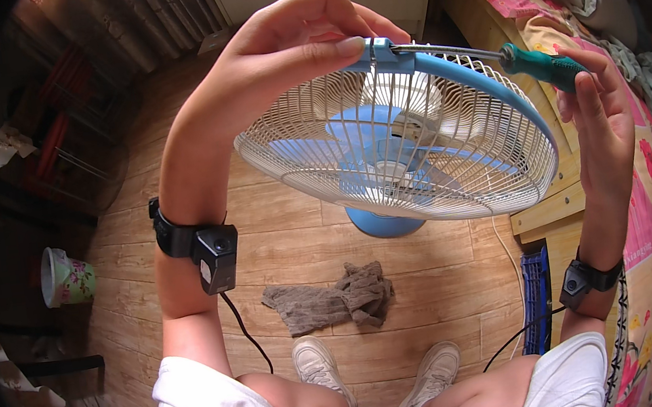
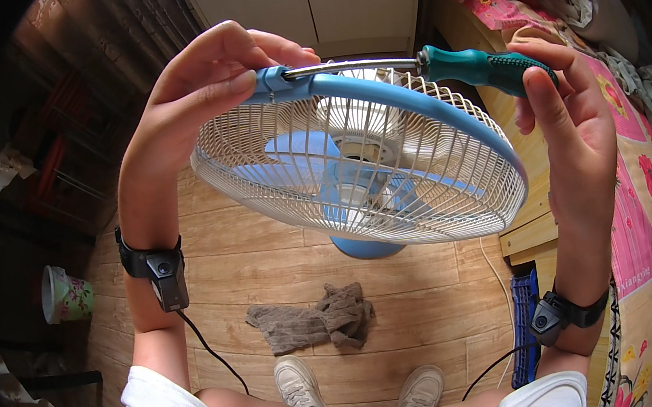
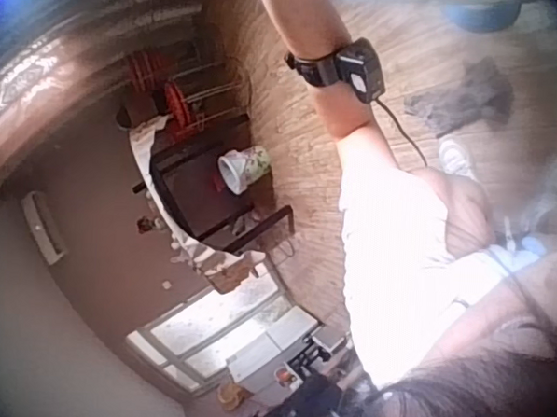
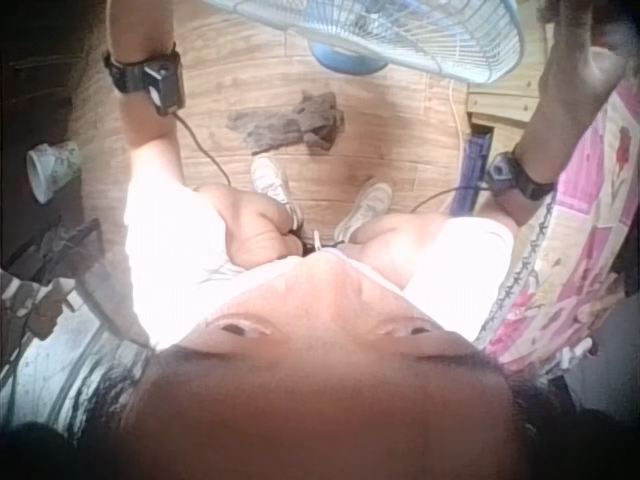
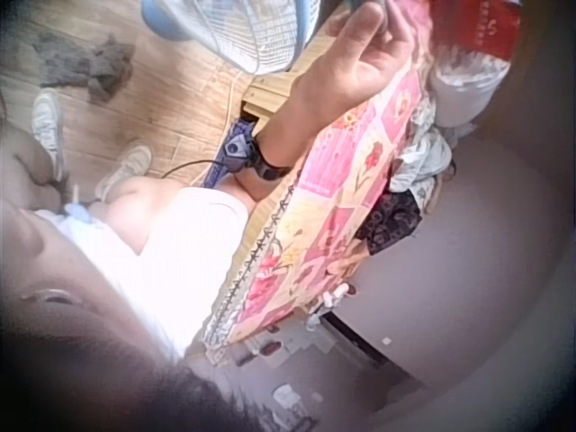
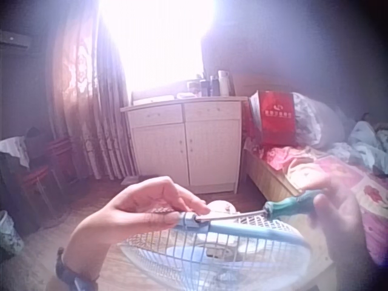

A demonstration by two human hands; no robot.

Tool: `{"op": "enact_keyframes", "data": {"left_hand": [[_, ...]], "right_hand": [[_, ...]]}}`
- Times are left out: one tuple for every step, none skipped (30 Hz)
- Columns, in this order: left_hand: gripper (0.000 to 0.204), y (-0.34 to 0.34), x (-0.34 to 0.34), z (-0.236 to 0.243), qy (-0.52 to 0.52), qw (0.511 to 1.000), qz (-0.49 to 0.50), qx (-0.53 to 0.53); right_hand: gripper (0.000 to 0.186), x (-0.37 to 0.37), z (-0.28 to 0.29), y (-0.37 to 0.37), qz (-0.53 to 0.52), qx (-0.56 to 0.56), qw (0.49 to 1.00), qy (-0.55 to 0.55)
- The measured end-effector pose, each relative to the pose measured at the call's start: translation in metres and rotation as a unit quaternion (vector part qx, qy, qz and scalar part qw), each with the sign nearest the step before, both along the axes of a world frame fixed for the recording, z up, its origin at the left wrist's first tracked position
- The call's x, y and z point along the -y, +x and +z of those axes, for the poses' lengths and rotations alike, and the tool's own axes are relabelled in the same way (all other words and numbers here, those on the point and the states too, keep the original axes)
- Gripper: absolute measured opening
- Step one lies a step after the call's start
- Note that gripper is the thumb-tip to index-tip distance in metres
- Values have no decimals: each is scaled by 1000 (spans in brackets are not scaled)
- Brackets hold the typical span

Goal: The person approaches a standing fan, wipes the base with a cloth, and then uses a screwdriver to tighten a screw on the fan's neck. The person continues to adjust the screw for the remainder of the clip.

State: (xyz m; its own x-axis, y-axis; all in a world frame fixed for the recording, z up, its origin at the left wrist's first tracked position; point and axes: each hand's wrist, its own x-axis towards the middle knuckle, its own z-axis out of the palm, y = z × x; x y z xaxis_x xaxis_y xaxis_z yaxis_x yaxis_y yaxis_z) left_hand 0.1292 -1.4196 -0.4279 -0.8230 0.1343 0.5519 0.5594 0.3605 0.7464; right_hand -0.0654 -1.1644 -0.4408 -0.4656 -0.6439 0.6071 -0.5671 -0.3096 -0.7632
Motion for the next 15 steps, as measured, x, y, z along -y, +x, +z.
{"op": "enact_keyframes", "data": {"left_hand": [[18, 0, 0, 0, 0, 1000, 1, 1], [18, 1, 0, 0, 0, 1000, 2, 1], [18, 1, 0, 0, 0, 1000, 3, 2], [18, 1, 0, 0, 0, 1000, 5, 2], [18, 2, 0, 0, 1, 1000, 8, 2], [19, 2, 0, 0, 2, 1000, 10, 2], [19, 2, 0, 0, 2, 1000, 11, 2], [19, 2, 0, 0, 4, 1000, 12, 3], [19, 2, 0, 0, 4, 1000, 14, 3], [19, 2, 0, 0, 3, 1000, 13, 3], [19, 2, 0, 0, 2, 1000, 12, 4], [19, 2, 0, 1, 1, 1000, 12, 4], [19, 2, 0, 1, 2, 1000, 11, 4], [19, 2, 0, 1, 3, 1000, 10, 3], [18, 2, 0, 1, 4, 1000, 8, 3]], "right_hand": [[35, -1, -1, -1, 1, -19, 1000, -6], [33, 0, -3, -2, 2, -34, 999, -14], [32, -1, -4, -3, 1, -54, 998, -27], [32, 0, -6, -4, 8, -75, 996, -45], [32, 1, -7, -5, 8, -105, 993, -61], [32, 2, -9, -8, 17, -138, 987, -82], [32, 3, -10, -10, 21, -168, 981, -98], [33, 3, -11, -12, 14, -196, 975, -107], [33, 4, -12, -14, 3, -223, 969, -110], [34, 4, -12, -16, -17, -249, 962, -109], [35, 4, -13, -18, -1, -257, 959, -122], [37, 5, -14, -19, 5, -264, 956, -130], [38, 6, -14, -20, 14, -277, 951, -139], [38, 7, -14, -20, 15, -290, 946, -142], [38, 8, -13, -20, 19, -307, 940, -147]]}}
